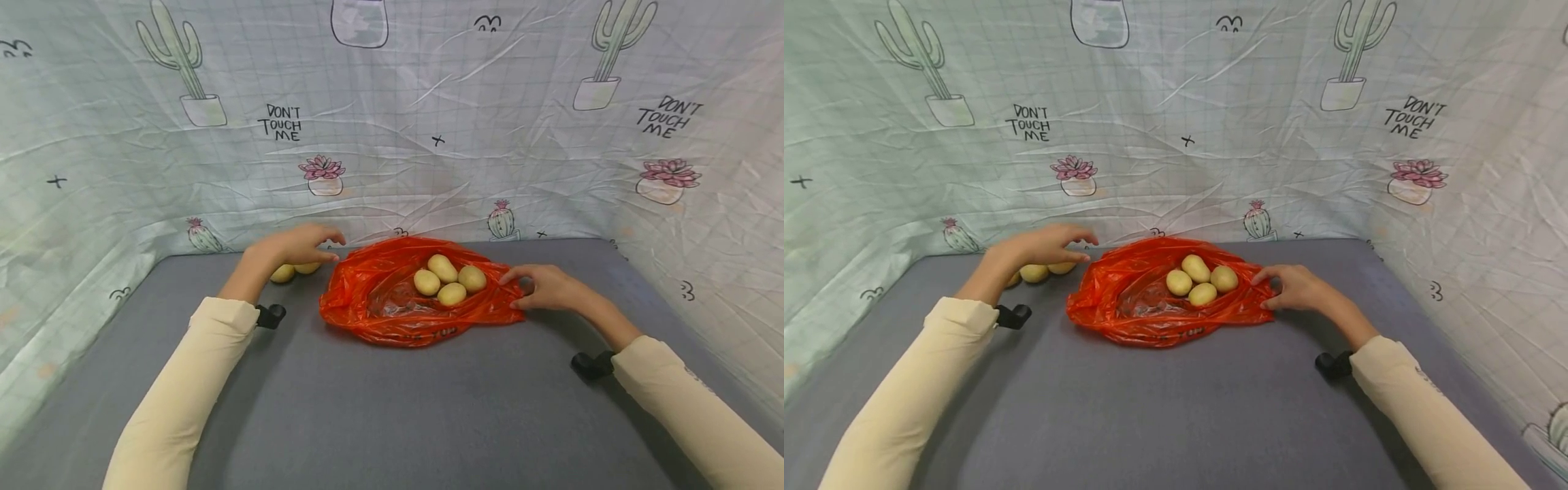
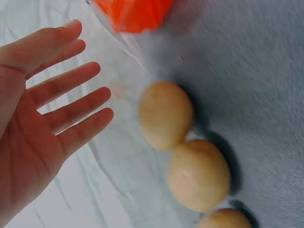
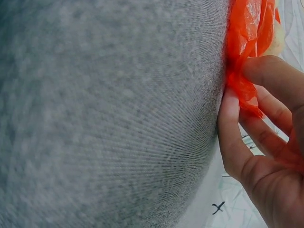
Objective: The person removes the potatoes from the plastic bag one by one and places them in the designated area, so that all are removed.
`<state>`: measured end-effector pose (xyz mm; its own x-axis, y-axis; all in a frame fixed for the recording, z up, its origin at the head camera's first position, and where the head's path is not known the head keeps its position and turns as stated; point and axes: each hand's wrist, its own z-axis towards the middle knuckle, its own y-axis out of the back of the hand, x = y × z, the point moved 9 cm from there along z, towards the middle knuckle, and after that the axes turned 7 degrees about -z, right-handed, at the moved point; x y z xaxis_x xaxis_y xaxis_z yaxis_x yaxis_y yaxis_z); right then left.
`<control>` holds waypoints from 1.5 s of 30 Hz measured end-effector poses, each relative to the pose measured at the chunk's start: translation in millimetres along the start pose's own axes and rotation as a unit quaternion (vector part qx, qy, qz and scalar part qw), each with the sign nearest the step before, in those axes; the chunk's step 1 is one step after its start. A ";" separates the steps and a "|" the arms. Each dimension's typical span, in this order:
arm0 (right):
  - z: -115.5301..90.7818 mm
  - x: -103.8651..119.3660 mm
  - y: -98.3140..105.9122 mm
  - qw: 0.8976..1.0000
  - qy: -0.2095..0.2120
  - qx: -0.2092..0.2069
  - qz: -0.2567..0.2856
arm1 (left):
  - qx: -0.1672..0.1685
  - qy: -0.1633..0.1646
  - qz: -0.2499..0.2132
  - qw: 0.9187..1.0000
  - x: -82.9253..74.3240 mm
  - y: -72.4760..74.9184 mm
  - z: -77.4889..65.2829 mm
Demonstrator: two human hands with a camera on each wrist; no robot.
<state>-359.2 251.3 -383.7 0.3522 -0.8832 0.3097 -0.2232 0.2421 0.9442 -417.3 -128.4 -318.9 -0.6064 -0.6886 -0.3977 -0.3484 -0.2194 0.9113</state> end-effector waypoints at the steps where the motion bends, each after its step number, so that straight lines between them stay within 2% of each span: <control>1: 0.0 -0.3 0.1 1.000 -0.001 0.000 0.000 | -0.003 -0.004 0.006 1.000 -6.8 0.9 -0.1; 9: 0.5 -0.2 0.4 1.000 -0.003 0.004 0.005 | -0.020 -0.041 0.045 0.998 -61.2 -4.4 0.6; 15: 1.0 0.6 0.9 1.000 -0.006 0.005 0.004 | 0.000 -0.055 0.034 0.998 -94.8 -14.4 5.0; 20: 1.1 1.7 1.1 1.000 -0.005 0.007 0.005 | 0.013 -0.089 0.029 0.995 -115.1 -22.0 8.2; 30: 1.5 0.2 0.0 1.000 -0.002 0.008 0.002 | 0.029 -0.113 0.019 0.993 -132.3 -31.4 16.6; 36: 1.2 0.8 0.4 1.000 -0.002 0.007 0.001 | 0.052 -0.137 -0.002 0.989 -138.8 -41.9 27.6; 45: 1.5 0.7 0.1 1.000 0.001 0.006 0.004 | 0.072 -0.155 0.000 0.985 -151.7 -50.4 46.0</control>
<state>-360.3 250.0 -383.6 0.3531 -0.8802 0.3173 -0.2363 0.2442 0.9405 -340.5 18.9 -309.3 -0.7881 -0.4386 -0.4318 -0.4328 -0.1040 0.8955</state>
